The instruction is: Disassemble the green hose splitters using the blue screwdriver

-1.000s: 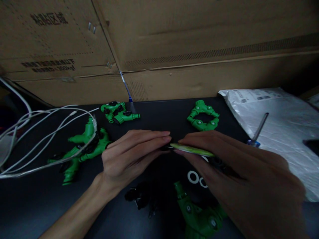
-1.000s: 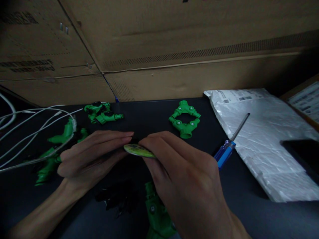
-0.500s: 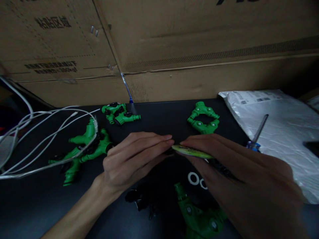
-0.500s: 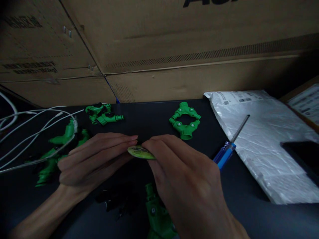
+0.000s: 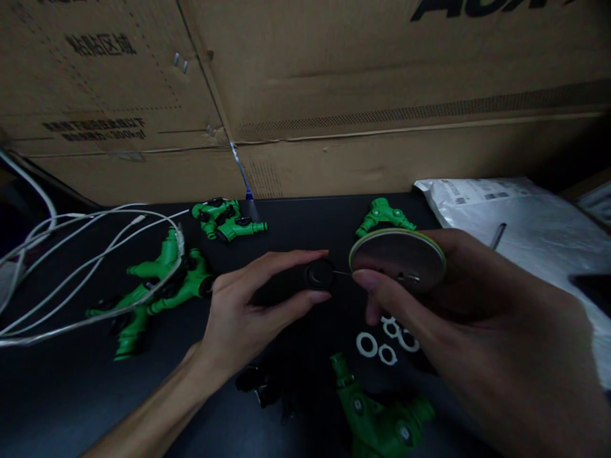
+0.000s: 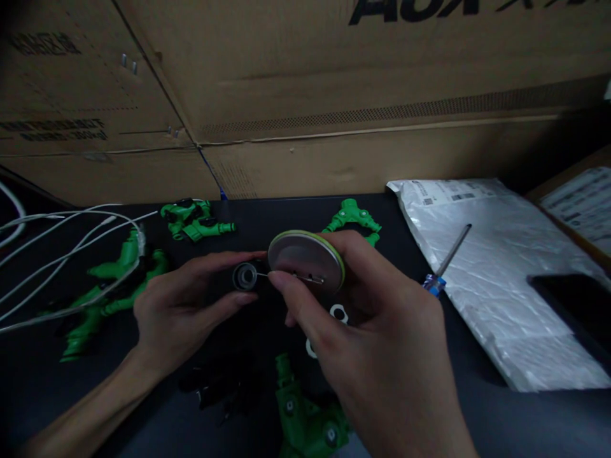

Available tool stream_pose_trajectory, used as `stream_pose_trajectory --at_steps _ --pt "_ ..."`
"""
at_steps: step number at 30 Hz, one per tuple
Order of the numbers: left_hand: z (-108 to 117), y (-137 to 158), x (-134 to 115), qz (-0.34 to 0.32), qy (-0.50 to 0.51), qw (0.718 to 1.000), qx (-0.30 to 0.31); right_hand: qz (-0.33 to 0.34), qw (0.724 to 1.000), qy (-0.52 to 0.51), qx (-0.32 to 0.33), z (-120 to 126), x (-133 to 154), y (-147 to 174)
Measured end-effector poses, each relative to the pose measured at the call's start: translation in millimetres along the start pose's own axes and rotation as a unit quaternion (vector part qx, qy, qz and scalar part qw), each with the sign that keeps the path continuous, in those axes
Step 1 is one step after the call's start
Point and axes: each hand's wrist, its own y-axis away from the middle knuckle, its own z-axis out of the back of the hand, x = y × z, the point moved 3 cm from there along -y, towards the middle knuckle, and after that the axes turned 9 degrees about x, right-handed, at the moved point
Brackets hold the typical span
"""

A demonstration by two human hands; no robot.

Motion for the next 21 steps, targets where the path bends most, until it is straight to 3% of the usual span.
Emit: stream_pose_trajectory --at_steps 4,8,14,18,21 --pt "-4.4 -1.7 3.0 0.023 0.061 0.998 0.013 -0.001 1.0 -0.017 -0.003 -1.1 -1.2 -0.6" --pt "-5.9 -3.7 3.2 -0.002 0.064 0.998 0.011 -0.004 1.0 0.006 -0.016 -2.5 -3.3 1.5" --pt "-8.7 -2.2 3.6 0.0 0.075 0.997 0.005 -0.034 0.999 0.005 0.021 -5.1 -4.5 -1.1" --pt "-8.6 -2.5 1.1 0.008 0.104 0.994 0.011 0.041 0.998 0.035 0.022 -3.7 -1.3 -0.5" --pt "-9.3 -3.5 1.1 0.038 0.18 0.983 0.016 0.109 0.986 0.127 -0.003 -2.5 2.4 1.7"
